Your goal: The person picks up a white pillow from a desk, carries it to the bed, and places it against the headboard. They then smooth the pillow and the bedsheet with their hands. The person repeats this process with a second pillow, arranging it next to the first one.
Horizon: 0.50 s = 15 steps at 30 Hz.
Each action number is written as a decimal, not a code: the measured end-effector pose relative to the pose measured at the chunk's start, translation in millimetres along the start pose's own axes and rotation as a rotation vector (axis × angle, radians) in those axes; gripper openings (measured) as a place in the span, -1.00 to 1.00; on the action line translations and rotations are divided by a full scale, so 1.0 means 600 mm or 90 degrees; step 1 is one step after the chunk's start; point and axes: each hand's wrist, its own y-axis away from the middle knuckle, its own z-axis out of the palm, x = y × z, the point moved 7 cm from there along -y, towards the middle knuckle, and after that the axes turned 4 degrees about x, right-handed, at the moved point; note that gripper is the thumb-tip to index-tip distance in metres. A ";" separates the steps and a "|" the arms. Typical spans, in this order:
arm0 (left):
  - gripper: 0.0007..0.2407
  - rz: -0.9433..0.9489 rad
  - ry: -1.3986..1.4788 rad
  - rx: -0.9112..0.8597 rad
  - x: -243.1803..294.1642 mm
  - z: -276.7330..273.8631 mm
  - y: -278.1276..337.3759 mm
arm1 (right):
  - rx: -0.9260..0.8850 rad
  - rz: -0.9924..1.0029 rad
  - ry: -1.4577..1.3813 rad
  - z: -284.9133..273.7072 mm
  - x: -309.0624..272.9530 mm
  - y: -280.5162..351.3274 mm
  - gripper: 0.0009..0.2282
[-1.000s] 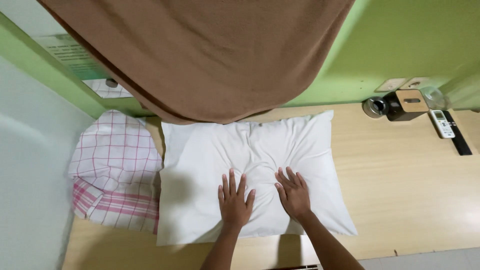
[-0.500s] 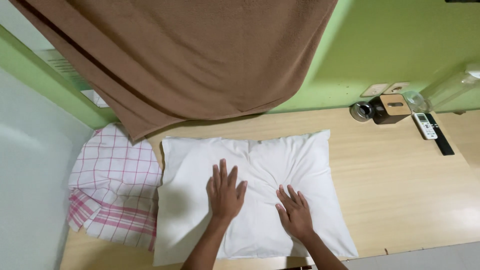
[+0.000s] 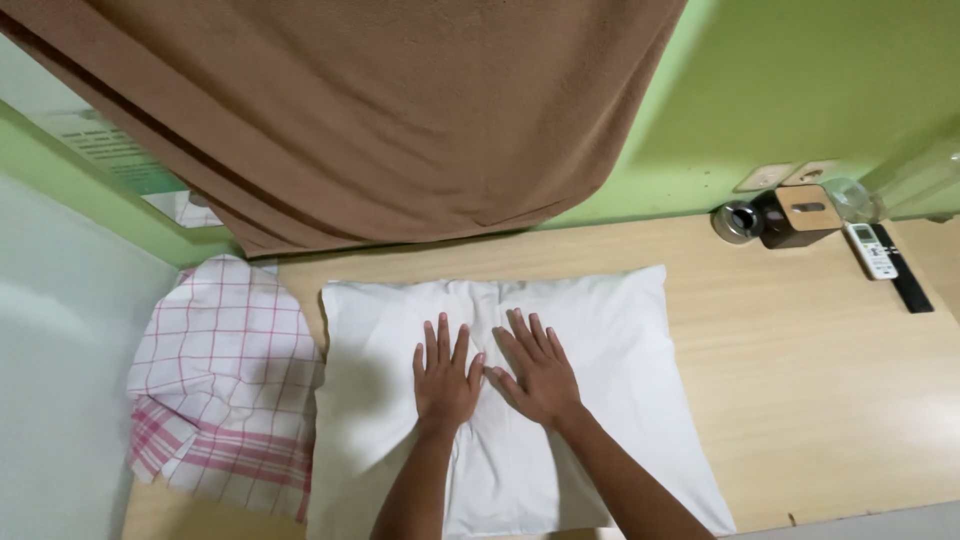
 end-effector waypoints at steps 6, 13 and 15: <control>-0.48 -0.014 0.004 -0.038 -0.006 0.011 -0.010 | -0.018 0.007 0.062 0.078 0.029 -0.021 -0.40; -0.48 -0.028 0.033 -0.056 -0.010 0.029 -0.015 | -0.026 0.012 0.042 0.064 0.057 -0.039 -0.42; -0.49 -0.016 0.018 -0.001 -0.011 0.021 -0.007 | -0.030 -0.050 0.010 0.060 0.077 -0.039 -0.46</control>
